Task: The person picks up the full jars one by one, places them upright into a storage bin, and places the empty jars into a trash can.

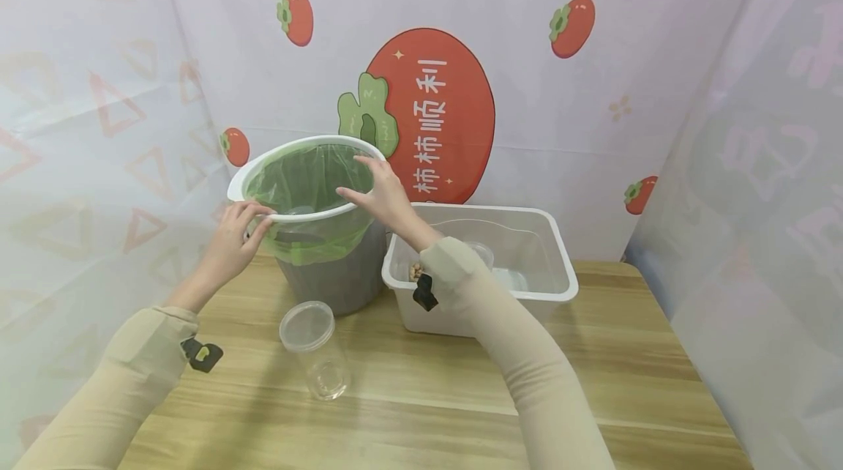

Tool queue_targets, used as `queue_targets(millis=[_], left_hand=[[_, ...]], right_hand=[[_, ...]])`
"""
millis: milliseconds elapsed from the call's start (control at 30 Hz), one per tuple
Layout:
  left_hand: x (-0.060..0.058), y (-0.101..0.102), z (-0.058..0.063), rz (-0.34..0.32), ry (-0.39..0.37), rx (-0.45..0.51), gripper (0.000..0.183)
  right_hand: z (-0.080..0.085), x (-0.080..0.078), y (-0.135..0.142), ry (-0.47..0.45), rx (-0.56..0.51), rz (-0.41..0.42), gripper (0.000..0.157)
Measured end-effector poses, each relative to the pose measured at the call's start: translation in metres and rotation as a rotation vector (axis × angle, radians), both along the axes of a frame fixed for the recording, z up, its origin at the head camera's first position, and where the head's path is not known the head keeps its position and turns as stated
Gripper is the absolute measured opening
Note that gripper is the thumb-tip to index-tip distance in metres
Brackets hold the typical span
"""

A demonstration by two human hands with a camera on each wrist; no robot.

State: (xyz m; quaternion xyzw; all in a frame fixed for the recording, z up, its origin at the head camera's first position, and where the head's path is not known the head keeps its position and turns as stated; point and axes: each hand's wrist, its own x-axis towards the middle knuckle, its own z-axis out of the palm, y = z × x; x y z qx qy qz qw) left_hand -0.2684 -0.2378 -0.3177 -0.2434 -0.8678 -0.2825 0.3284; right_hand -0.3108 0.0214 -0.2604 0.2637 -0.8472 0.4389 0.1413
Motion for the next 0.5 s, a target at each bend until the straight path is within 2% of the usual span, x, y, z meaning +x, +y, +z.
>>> queue_targets(millis=[500], left_hand=[[0.001,0.0,0.0,0.008,-0.006,-0.006,0.014]], right_hand=[[-0.024,0.03,0.007,0.068,-0.112,0.125,0.039]])
